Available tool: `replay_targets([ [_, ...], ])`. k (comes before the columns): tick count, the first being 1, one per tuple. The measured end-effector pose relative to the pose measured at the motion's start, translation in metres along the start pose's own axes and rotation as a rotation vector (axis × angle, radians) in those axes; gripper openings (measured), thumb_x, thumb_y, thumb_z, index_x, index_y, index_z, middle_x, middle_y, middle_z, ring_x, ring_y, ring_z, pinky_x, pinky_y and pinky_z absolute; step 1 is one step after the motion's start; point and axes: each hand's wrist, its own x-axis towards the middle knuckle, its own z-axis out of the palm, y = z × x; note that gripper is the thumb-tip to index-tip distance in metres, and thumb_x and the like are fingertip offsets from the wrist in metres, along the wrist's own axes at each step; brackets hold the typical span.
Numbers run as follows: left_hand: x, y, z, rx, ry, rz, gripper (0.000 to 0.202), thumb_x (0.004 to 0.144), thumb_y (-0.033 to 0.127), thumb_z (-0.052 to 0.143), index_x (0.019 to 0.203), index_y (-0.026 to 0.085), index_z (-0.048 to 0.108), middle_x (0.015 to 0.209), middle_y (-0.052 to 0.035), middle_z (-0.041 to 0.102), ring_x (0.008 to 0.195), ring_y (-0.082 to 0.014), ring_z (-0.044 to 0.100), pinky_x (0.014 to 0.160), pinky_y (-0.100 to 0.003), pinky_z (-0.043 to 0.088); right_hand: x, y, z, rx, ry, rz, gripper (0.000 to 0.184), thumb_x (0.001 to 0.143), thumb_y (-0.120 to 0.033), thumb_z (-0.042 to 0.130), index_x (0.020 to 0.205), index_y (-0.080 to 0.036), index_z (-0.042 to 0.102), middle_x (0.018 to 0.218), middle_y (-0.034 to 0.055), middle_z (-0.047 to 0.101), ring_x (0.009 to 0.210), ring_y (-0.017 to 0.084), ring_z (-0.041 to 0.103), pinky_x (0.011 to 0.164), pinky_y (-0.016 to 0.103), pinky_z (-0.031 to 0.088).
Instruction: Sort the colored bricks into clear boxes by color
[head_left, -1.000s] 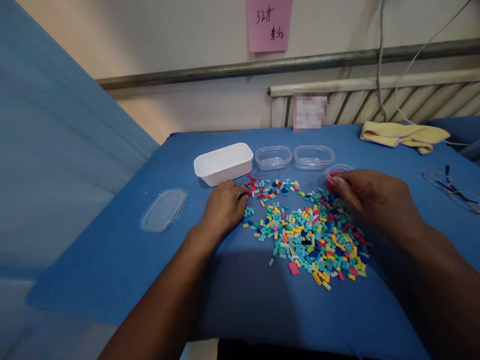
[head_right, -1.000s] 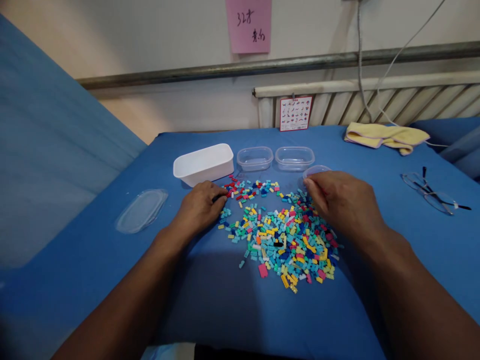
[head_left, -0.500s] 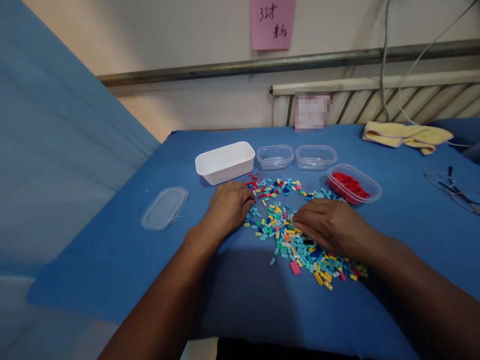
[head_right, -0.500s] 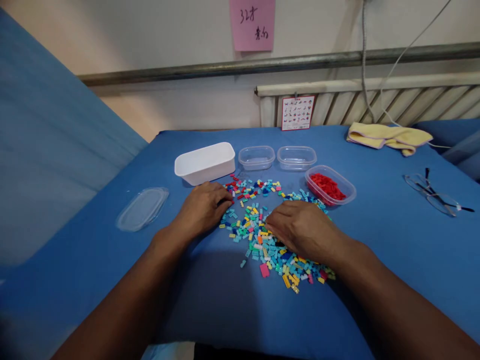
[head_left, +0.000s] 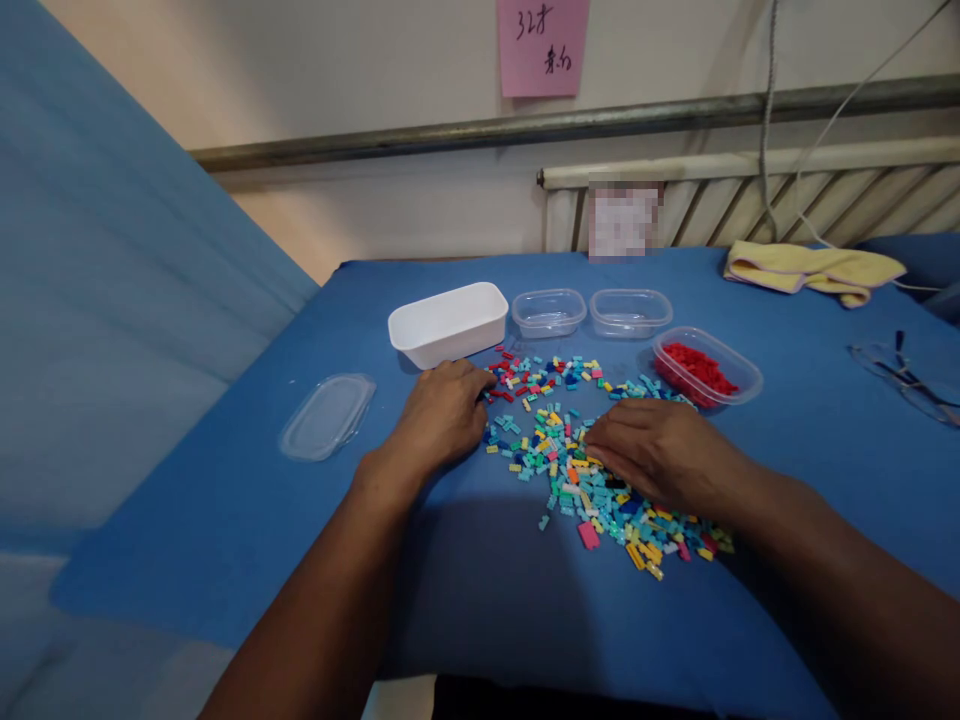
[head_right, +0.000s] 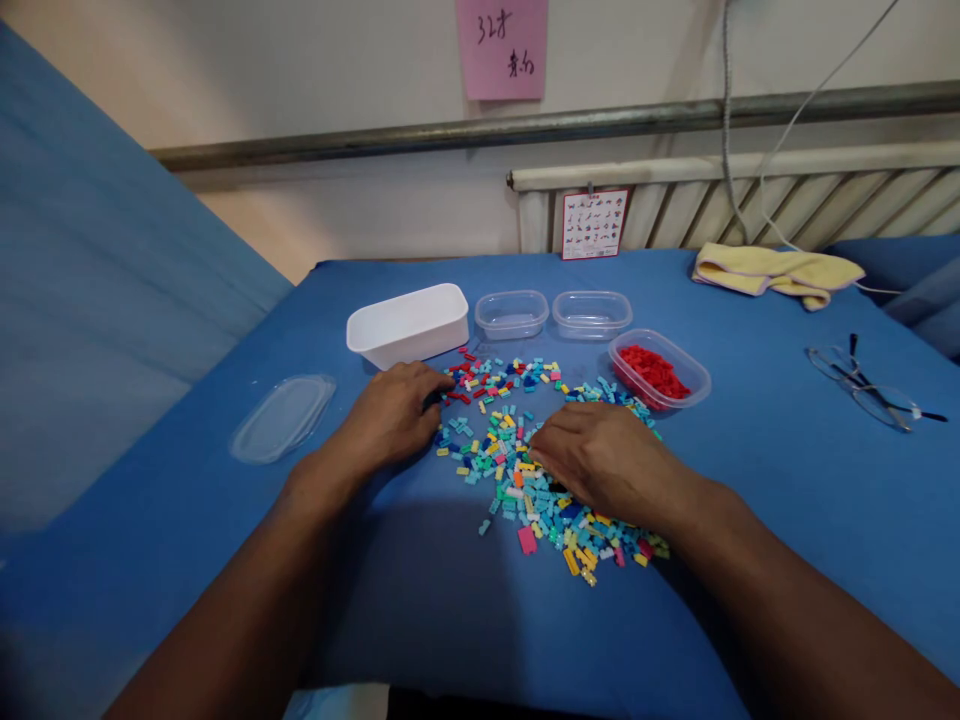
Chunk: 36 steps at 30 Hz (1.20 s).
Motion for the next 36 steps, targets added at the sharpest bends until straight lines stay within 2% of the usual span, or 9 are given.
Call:
replay_targets([
  [8, 0.003, 0.005, -0.002, -0.030, -0.007, 0.068, 0.032, 0.100, 0.015, 0.059, 0.121, 0.022, 0.081, 0.118, -0.0107, 0.076, 0.110, -0.0295, 0.067, 0.101, -0.045, 0.053, 0.000, 0.000, 0.001, -0.009, -0.011, -0.011, 0.030, 0.115, -0.028, 0.049, 0.099, -0.018, 0.073, 0.085, 0.0056, 0.073, 0.082, 0.021, 0.067, 0.078, 0.035, 0.050],
  [13, 0.004, 0.004, -0.003, -0.014, -0.014, 0.066, 0.027, 0.105, 0.024, 0.057, 0.117, 0.023, 0.082, 0.110, -0.0108, 0.076, 0.104, -0.0295, 0.066, 0.094, -0.043, 0.051, 0.001, -0.001, 0.001, 0.009, -0.018, -0.002, 0.030, 0.115, -0.028, 0.049, 0.099, -0.019, 0.073, 0.085, 0.0058, 0.072, 0.083, 0.021, 0.067, 0.078, 0.035, 0.049],
  [21, 0.003, 0.008, -0.008, 0.023, -0.047, 0.099, 0.021, 0.104, 0.025, 0.057, 0.105, 0.021, 0.077, 0.106, -0.0105, 0.075, 0.097, -0.0279, 0.064, 0.088, -0.041, 0.046, 0.002, -0.001, 0.002, -0.016, -0.014, -0.005, 0.031, 0.115, -0.029, 0.048, 0.098, -0.019, 0.072, 0.082, 0.0051, 0.071, 0.080, 0.020, 0.065, 0.076, 0.034, 0.047],
  [26, 0.003, 0.015, -0.010, 0.057, -0.056, 0.099, 0.016, 0.099, 0.020, 0.058, 0.098, 0.020, 0.074, 0.100, -0.0093, 0.075, 0.094, -0.0278, 0.064, 0.084, -0.041, 0.045, 0.003, -0.003, 0.001, 0.002, 0.001, -0.007, 0.031, 0.115, -0.028, 0.048, 0.099, -0.019, 0.073, 0.083, 0.0055, 0.073, 0.082, 0.021, 0.068, 0.077, 0.035, 0.050],
  [32, 0.003, 0.017, -0.006, 0.015, -0.026, 0.150, 0.013, 0.097, 0.019, 0.061, 0.100, 0.021, 0.073, 0.101, -0.0083, 0.076, 0.098, -0.0286, 0.066, 0.087, -0.042, 0.048, 0.004, -0.005, 0.000, -0.012, 0.002, -0.024, 0.029, 0.114, -0.026, 0.050, 0.099, -0.018, 0.073, 0.083, 0.0059, 0.073, 0.082, 0.021, 0.069, 0.075, 0.035, 0.052],
  [36, 0.003, 0.017, -0.003, -0.044, -0.013, 0.121, 0.014, 0.099, 0.018, 0.060, 0.103, 0.020, 0.074, 0.104, -0.0089, 0.077, 0.100, -0.0287, 0.068, 0.090, -0.042, 0.050, 0.004, -0.005, 0.000, -0.003, 0.006, -0.028, 0.027, 0.113, -0.025, 0.051, 0.099, -0.019, 0.073, 0.083, 0.0057, 0.074, 0.082, 0.021, 0.070, 0.076, 0.035, 0.054],
])
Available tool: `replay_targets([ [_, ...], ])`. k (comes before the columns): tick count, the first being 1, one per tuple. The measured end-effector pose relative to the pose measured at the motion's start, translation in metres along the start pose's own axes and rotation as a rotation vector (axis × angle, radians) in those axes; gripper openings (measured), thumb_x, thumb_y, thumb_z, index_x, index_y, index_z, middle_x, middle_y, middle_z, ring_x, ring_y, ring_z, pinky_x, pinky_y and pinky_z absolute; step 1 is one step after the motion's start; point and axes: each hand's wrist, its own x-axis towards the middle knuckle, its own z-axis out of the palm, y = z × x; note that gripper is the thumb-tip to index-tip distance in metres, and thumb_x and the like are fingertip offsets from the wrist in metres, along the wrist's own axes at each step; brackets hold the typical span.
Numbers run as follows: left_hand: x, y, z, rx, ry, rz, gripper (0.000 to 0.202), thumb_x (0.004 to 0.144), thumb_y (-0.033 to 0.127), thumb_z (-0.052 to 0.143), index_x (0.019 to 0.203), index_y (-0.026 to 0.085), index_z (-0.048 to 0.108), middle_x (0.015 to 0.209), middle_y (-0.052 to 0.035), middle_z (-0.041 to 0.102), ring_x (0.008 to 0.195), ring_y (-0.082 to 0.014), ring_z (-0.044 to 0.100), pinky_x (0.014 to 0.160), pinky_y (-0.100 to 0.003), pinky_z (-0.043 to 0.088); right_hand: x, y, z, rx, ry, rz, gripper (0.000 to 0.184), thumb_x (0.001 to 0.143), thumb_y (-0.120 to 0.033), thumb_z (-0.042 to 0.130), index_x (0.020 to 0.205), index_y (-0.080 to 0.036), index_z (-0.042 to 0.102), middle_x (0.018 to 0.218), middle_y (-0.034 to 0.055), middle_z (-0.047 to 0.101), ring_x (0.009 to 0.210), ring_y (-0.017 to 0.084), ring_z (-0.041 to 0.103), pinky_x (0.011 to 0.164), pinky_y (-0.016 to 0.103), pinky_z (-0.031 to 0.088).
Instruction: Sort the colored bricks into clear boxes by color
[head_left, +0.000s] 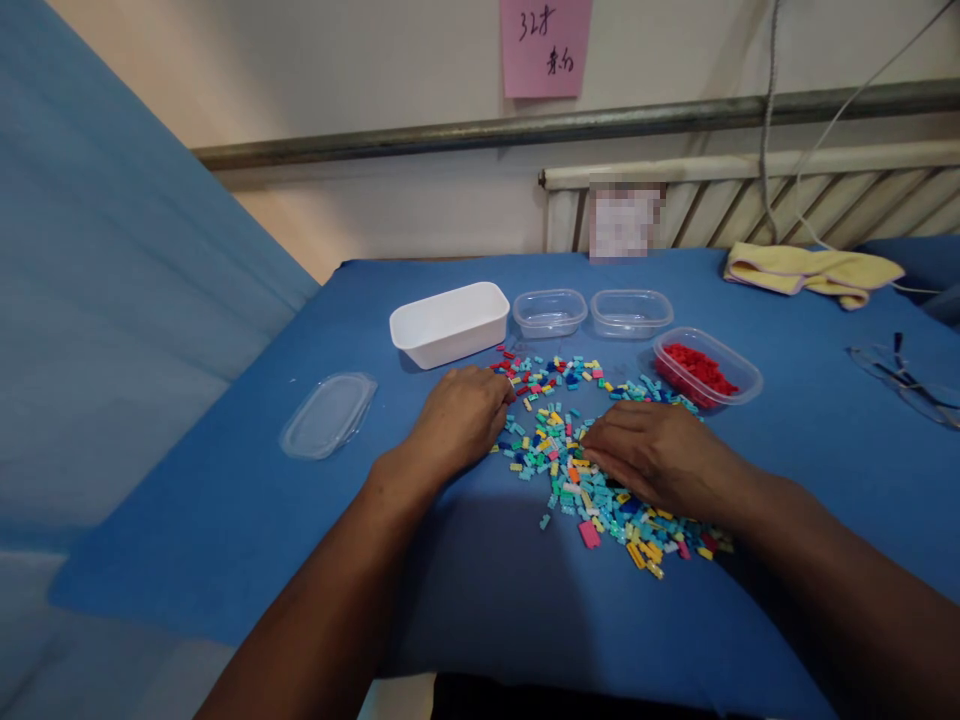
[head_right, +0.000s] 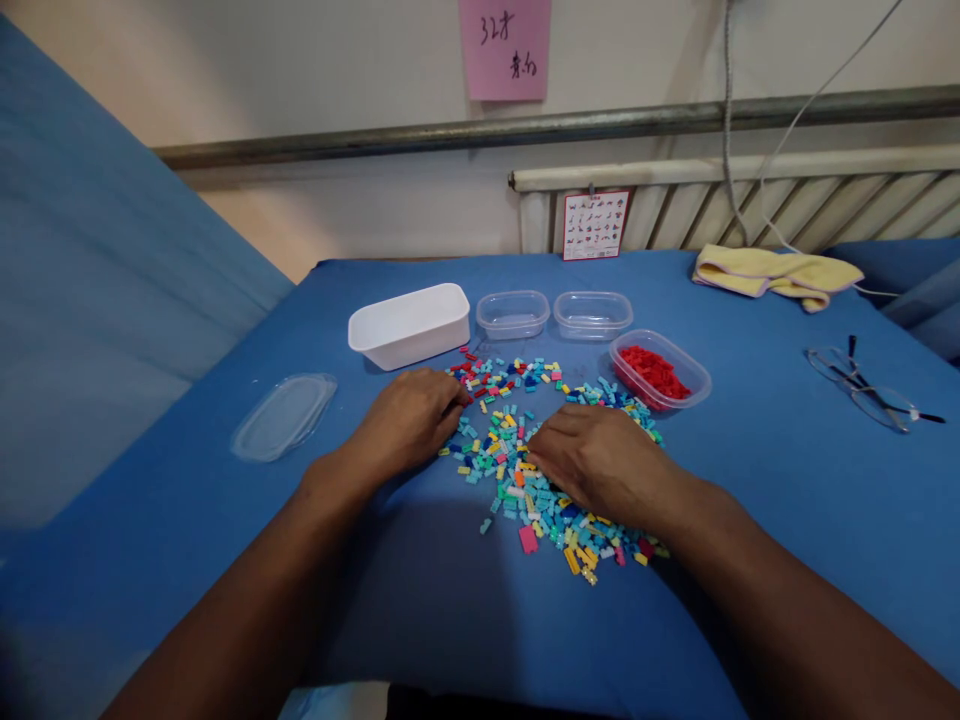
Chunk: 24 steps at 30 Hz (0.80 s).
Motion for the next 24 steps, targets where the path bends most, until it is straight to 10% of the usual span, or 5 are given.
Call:
replay_targets([
  [6, -0.004, 0.024, -0.003, -0.743, 0.127, -0.100, 0.012, 0.099, 0.028, 0.065, 0.104, 0.021, 0.073, 0.099, -0.0041, 0.075, 0.091, -0.0195, 0.068, 0.084, -0.033, 0.053, -0.001, -0.003, 0.000, 0.049, 0.126, 0.048, 0.016, 0.112, -0.028, 0.058, 0.116, -0.019, 0.070, 0.096, 0.0071, 0.080, 0.087, 0.021, 0.075, 0.079, 0.036, 0.057],
  [12, -0.006, 0.066, 0.004, -1.425, -0.035, -0.138, 0.028, 0.087, 0.040, 0.082, 0.091, 0.017, 0.067, 0.077, 0.0011, 0.063, 0.068, -0.0104, 0.054, 0.063, -0.023, 0.043, -0.002, -0.013, -0.003, 0.067, 0.275, 0.060, 0.019, 0.107, -0.031, 0.069, 0.123, -0.022, 0.065, 0.103, 0.0056, 0.081, 0.089, 0.021, 0.076, 0.076, 0.033, 0.056],
  [24, -0.010, 0.071, 0.010, -1.346, 0.043, -0.144, 0.026, 0.094, 0.042, 0.079, 0.099, 0.017, 0.072, 0.079, -0.0005, 0.069, 0.070, -0.0106, 0.059, 0.064, -0.023, 0.045, 0.002, -0.019, -0.007, 0.077, 0.270, 0.105, 0.009, 0.110, -0.031, 0.062, 0.110, -0.022, 0.065, 0.094, 0.0047, 0.080, 0.080, 0.020, 0.075, 0.071, 0.033, 0.055],
])
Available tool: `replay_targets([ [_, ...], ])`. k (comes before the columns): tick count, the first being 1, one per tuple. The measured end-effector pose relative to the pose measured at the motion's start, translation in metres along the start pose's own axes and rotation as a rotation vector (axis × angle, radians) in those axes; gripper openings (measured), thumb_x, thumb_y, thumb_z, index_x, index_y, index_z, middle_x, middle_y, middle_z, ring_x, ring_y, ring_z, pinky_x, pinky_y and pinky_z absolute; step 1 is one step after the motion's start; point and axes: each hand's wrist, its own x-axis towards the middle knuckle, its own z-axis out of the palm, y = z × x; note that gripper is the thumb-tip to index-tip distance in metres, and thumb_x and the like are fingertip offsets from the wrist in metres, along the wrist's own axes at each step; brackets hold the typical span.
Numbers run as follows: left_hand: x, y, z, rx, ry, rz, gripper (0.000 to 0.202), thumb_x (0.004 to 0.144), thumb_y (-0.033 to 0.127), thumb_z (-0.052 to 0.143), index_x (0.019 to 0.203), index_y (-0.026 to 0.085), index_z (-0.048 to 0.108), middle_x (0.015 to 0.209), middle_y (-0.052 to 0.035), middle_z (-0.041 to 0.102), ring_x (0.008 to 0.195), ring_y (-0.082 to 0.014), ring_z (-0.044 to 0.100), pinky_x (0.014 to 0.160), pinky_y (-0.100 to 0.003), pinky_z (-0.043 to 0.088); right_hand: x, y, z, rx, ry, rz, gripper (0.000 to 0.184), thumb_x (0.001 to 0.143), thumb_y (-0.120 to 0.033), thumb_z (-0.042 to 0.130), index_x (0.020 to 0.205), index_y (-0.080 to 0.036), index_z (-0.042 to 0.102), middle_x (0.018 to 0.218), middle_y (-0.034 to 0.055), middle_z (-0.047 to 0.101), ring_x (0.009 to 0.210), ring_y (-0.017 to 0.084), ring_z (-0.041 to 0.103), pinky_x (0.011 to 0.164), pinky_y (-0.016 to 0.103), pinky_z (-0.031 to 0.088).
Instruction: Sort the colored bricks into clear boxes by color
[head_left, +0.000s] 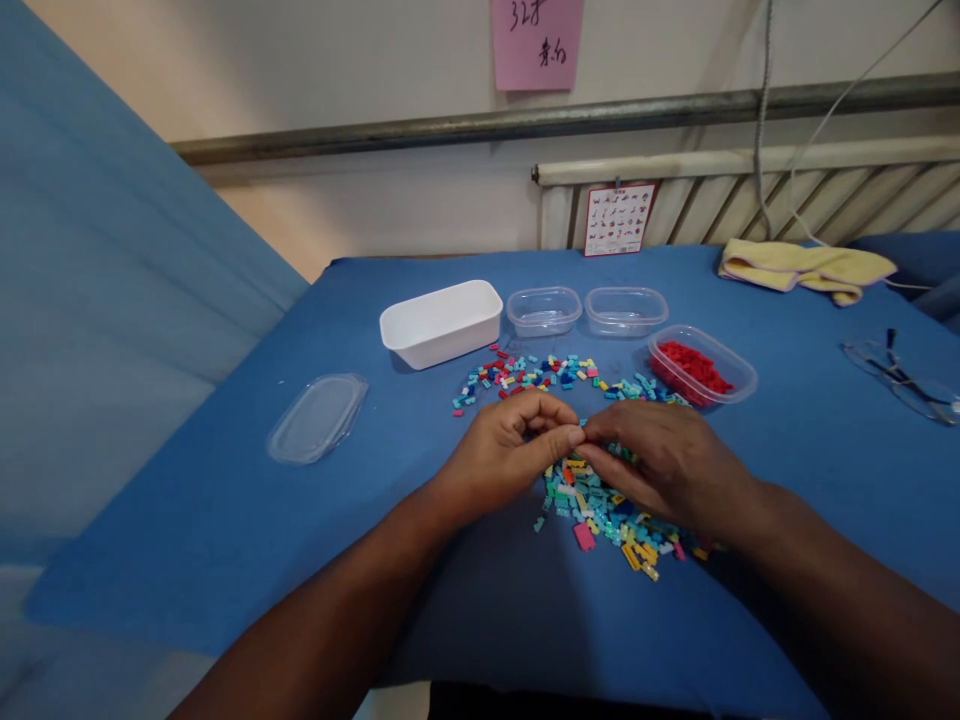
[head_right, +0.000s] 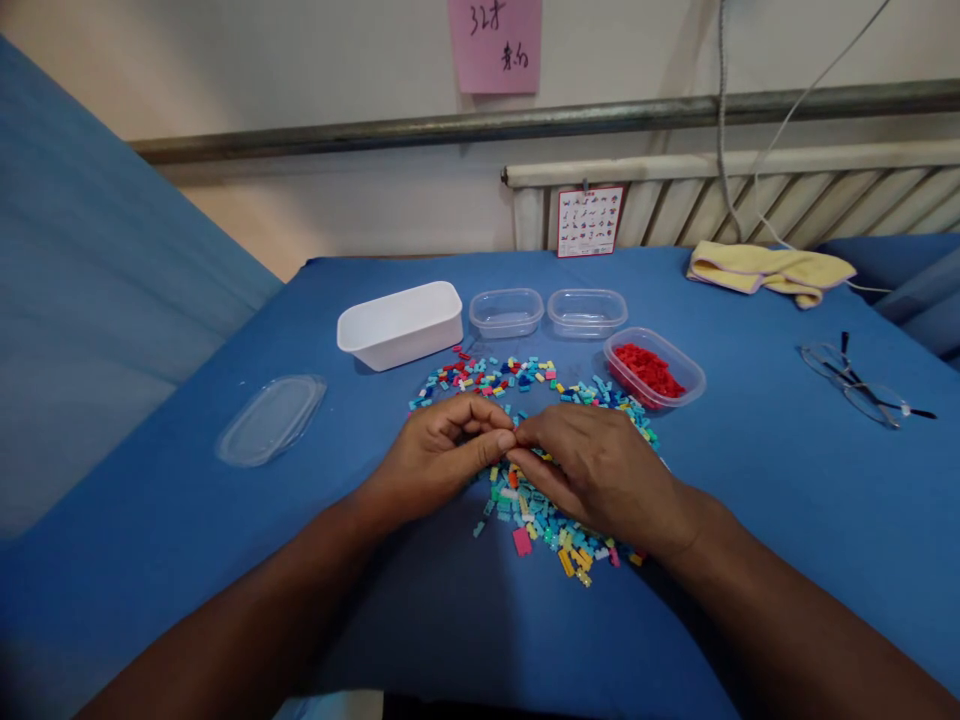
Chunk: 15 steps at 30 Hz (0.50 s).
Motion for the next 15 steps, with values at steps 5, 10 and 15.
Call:
replay_targets([
  [5, -0.001, 0.002, -0.010, 0.121, -0.037, 0.073, 0.024, 0.100, 0.038, 0.071, 0.114, 0.018, 0.073, 0.094, -0.0052, 0.079, 0.084, -0.0157, 0.072, 0.076, -0.027, 0.055, 0.001, 0.002, -0.006, -0.035, -0.010, 0.001, 0.010, 0.110, -0.025, 0.059, 0.113, -0.021, 0.067, 0.099, 0.0057, 0.081, 0.082, 0.020, 0.076, 0.073, 0.034, 0.056],
  [10, 0.010, 0.005, -0.052, 0.832, 0.308, 0.280, 0.022, 0.106, 0.032, 0.061, 0.115, 0.023, 0.079, 0.112, -0.0066, 0.079, 0.106, -0.0218, 0.072, 0.098, -0.037, 0.055, -0.005, 0.023, -0.036, -0.256, 0.164, 0.211, 0.016, 0.109, -0.033, 0.061, 0.114, -0.022, 0.072, 0.103, 0.0081, 0.081, 0.089, 0.026, 0.077, 0.077, 0.037, 0.057],
  [15, 0.019, -0.012, -0.068, 1.126, 0.225, 0.153, 0.024, 0.106, 0.031, 0.060, 0.115, 0.024, 0.081, 0.108, -0.0070, 0.076, 0.107, -0.0234, 0.071, 0.091, -0.035, 0.055, -0.014, 0.053, -0.060, -0.462, 0.281, 0.438, 0.024, 0.105, -0.035, 0.062, 0.117, -0.020, 0.077, 0.107, 0.0117, 0.081, 0.077, 0.025, 0.073, 0.071, 0.038, 0.053],
])
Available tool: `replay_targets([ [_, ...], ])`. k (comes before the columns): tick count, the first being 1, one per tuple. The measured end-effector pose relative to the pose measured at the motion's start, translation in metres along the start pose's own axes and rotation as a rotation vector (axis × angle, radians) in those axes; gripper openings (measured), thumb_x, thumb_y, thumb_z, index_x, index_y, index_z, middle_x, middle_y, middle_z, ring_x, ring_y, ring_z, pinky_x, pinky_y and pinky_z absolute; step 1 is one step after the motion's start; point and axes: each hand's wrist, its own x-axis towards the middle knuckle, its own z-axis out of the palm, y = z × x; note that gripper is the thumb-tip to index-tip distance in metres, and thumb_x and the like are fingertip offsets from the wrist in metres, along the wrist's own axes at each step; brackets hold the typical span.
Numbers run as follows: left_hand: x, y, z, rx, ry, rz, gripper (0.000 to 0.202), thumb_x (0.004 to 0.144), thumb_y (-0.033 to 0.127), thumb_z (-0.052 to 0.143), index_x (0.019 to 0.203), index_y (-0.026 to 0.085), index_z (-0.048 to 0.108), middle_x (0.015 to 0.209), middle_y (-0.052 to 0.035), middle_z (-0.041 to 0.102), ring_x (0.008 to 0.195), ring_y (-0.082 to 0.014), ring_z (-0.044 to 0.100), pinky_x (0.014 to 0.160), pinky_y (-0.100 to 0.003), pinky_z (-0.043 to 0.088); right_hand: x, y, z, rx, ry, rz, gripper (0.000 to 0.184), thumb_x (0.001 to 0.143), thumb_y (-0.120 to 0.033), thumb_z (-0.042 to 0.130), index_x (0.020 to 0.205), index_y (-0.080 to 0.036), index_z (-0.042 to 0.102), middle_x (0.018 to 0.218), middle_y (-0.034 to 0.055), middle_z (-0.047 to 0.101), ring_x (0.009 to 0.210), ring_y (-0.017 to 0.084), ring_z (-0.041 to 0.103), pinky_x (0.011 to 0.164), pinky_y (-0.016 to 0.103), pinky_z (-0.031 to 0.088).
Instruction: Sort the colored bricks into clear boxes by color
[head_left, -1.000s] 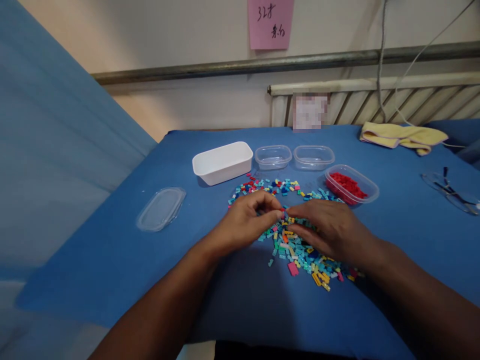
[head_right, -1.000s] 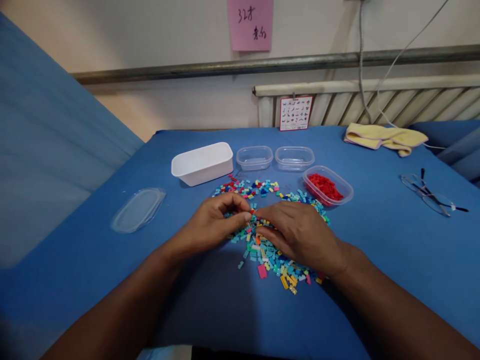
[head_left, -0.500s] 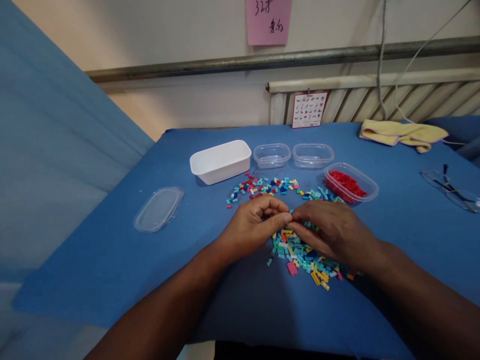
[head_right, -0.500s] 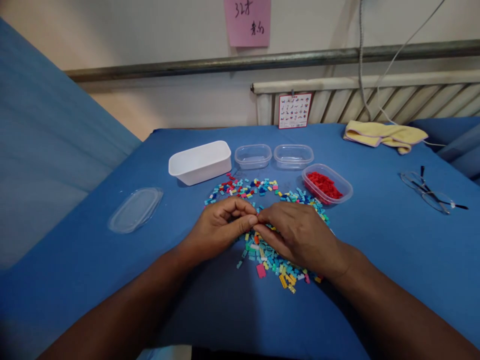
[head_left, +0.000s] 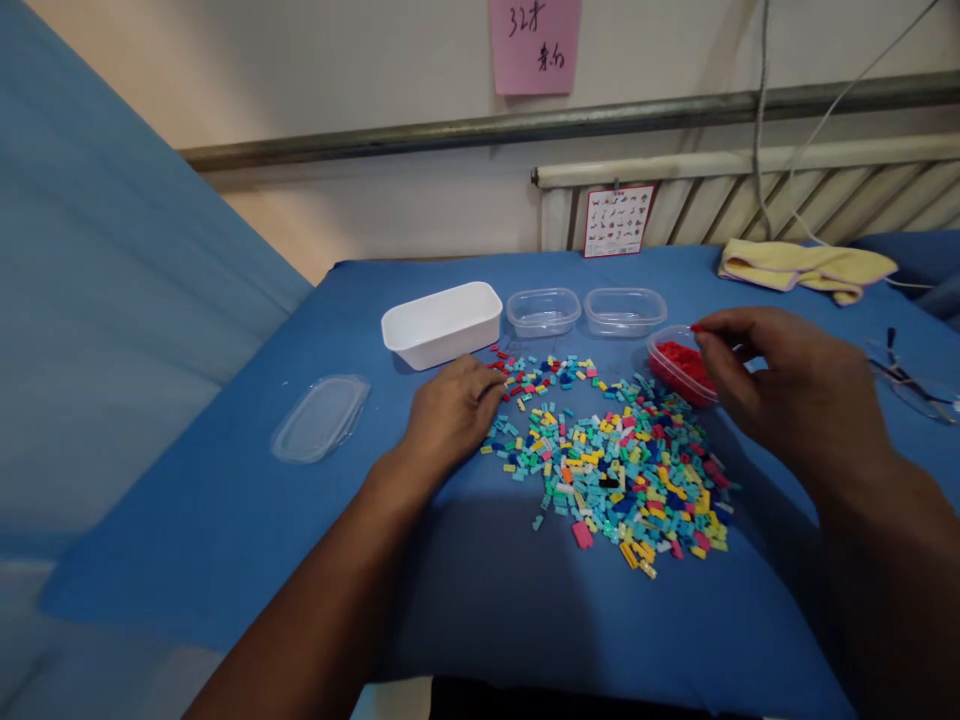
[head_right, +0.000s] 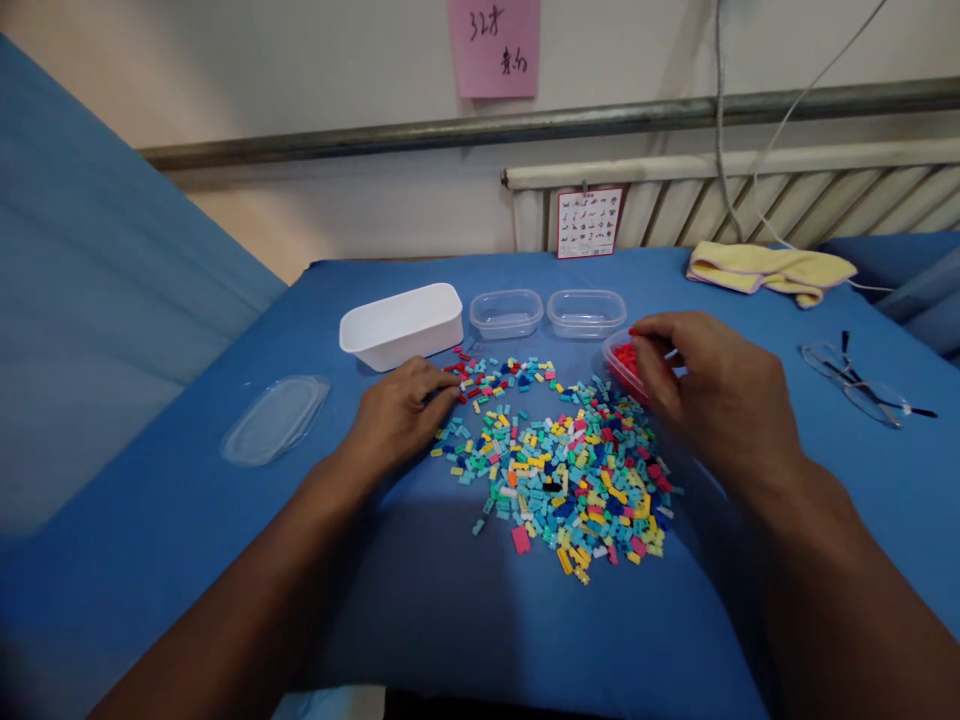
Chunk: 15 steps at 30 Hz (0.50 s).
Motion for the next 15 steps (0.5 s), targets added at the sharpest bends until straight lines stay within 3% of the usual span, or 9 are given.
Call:
replay_targets([
  [5, -0.002, 0.005, 0.014, 0.112, -0.082, 0.044, 0.032, 0.108, 0.037, 0.060, 0.134, 0.028, 0.077, 0.112, -0.0082, 0.073, 0.109, -0.0260, 0.069, 0.087, -0.036, 0.055, 0.001, 0.023, 0.005, -0.128, -0.169, 0.053, 0.022, 0.101, -0.034, 0.065, 0.111, -0.022, 0.080, 0.097, 0.0085, 0.083, 0.079, 0.027, 0.073, 0.064, 0.036, 0.044],
  [8, -0.001, 0.007, 0.016, 0.158, -0.088, 0.056, 0.034, 0.110, 0.039, 0.056, 0.133, 0.028, 0.078, 0.112, -0.0093, 0.072, 0.106, -0.0264, 0.068, 0.084, -0.036, 0.054, 0.001, 0.029, 0.008, -0.166, -0.242, 0.069, 0.020, 0.101, -0.036, 0.066, 0.109, -0.026, 0.081, 0.092, 0.0068, 0.083, 0.074, 0.026, 0.071, 0.060, 0.034, 0.038],
  [15, 0.007, 0.015, 0.014, 0.206, -0.128, -0.027, 0.032, 0.109, 0.040, 0.055, 0.115, 0.026, 0.082, 0.106, -0.0096, 0.072, 0.103, -0.0291, 0.069, 0.076, -0.036, 0.051, 0.000, 0.024, 0.010, -0.129, -0.110, 0.027, 0.027, 0.105, -0.036, 0.060, 0.117, -0.023, 0.080, 0.106, 0.0106, 0.084, 0.087, 0.029, 0.074, 0.069, 0.037, 0.048],
])
